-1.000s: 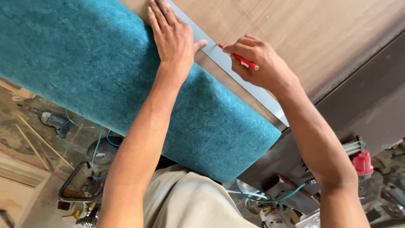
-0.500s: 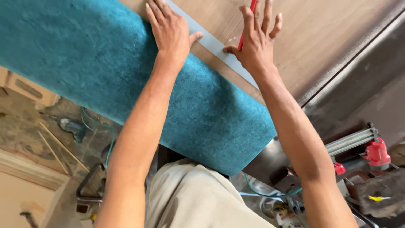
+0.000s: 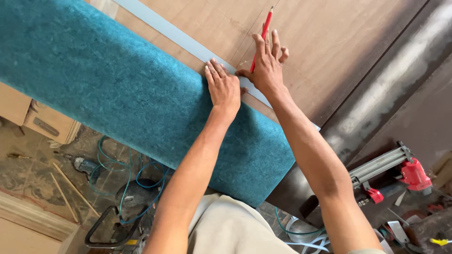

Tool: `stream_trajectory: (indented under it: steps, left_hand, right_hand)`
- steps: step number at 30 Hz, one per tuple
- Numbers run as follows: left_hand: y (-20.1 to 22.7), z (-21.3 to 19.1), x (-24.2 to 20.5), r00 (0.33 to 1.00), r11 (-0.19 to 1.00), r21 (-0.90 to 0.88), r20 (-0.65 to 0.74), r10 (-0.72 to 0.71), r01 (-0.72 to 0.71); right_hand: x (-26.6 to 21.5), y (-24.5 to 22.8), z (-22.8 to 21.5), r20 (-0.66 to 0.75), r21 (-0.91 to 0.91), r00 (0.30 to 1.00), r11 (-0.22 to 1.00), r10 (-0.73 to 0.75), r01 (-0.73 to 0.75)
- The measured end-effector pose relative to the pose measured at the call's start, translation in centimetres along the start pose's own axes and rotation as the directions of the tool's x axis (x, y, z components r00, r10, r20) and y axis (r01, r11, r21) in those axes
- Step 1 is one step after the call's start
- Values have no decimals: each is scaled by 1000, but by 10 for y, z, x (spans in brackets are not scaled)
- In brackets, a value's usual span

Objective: The person aligns a long metal strip against a fabric-covered cushion, marks measurements with a red pencil, and then fits the metal strip over the edge of the cushion.

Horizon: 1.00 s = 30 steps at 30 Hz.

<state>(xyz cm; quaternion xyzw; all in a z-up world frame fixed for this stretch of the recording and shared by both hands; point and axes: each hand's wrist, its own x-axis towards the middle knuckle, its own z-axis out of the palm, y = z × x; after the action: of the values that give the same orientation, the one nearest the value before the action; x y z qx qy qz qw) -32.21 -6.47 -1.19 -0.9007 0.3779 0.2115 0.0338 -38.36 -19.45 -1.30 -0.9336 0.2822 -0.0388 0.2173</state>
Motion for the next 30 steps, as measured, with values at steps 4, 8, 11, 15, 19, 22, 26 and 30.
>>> stream_trajectory:
  steps: [4,8,11,15,19,22,26,30]
  left_hand:
    - [6,-18,-3,999,998,39,-6,-39,40]
    - [13,-16,-3,997,996,45,-12,-72,73]
    - [12,-14,-2,997,995,65,10,-78,78]
    - [14,-13,0,998,994,86,6,-64,63]
    - [13,-12,-2,999,997,64,-4,-48,48]
    - [13,-11,-1,999,998,56,-2,-41,41]
    - [13,-11,-1,999,998,42,5,-41,41]
    - [12,-12,-1,1000,998,52,3,-29,29]
  right_hand:
    - [-4,-4,-23,-78,238,986,958,-144,159]
    - [3,-9,-42,-67,441,948,843,-310,307]
    - [8,-20,-48,12,449,951,851,-310,272]
    - [9,-25,-49,32,538,957,812,-289,227]
    - [7,-24,-46,9,554,951,793,-310,254]
    - [8,-22,-42,-5,528,948,804,-319,274]
    - [7,-21,-40,-17,528,948,802,-318,279]
    - [6,-22,-41,10,535,951,805,-308,255]
